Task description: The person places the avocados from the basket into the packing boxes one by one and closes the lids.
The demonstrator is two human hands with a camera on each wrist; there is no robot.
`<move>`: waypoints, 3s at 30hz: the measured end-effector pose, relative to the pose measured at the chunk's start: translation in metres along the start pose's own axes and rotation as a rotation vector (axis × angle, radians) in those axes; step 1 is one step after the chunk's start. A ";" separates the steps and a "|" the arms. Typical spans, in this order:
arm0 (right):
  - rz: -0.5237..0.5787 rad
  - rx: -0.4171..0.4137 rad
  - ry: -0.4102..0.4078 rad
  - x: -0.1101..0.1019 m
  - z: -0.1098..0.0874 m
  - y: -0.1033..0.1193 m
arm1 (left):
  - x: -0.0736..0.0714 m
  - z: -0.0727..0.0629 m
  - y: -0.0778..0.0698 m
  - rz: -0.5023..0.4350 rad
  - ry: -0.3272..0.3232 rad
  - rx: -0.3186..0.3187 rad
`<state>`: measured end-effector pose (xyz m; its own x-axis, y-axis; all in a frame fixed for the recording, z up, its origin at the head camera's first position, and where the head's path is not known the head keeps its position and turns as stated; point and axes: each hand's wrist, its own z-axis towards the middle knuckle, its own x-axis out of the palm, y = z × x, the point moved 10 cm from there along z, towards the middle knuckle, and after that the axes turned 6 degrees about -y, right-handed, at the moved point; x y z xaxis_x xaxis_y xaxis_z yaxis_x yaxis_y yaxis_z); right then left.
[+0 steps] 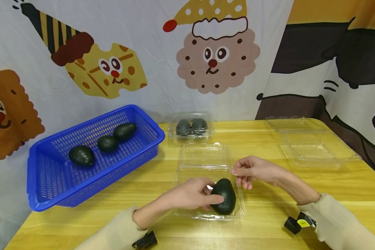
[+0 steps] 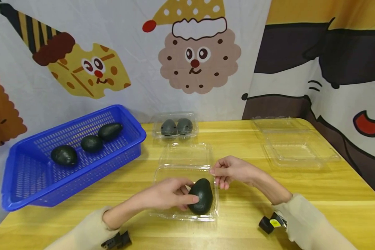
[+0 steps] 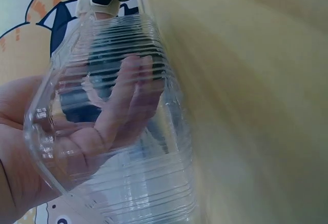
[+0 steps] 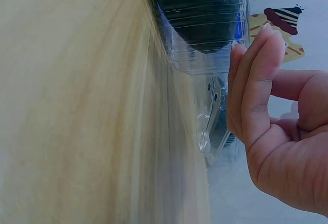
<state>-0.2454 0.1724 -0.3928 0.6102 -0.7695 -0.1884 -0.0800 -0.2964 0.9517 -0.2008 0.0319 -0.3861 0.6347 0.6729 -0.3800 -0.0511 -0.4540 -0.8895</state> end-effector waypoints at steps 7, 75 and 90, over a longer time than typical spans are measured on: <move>-0.006 -0.001 -0.001 0.000 0.000 0.000 | 0.002 -0.001 0.001 0.020 0.033 -0.008; -0.002 0.017 -0.018 0.000 -0.001 -0.001 | -0.119 -0.043 -0.044 0.308 -0.271 0.226; 0.005 0.014 -0.012 0.000 -0.001 -0.001 | -0.146 -0.057 -0.045 0.326 -0.368 0.186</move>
<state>-0.2444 0.1737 -0.3939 0.6001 -0.7778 -0.1866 -0.0939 -0.3001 0.9493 -0.2469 -0.0789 -0.2765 0.2514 0.6897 -0.6790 -0.3582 -0.5855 -0.7273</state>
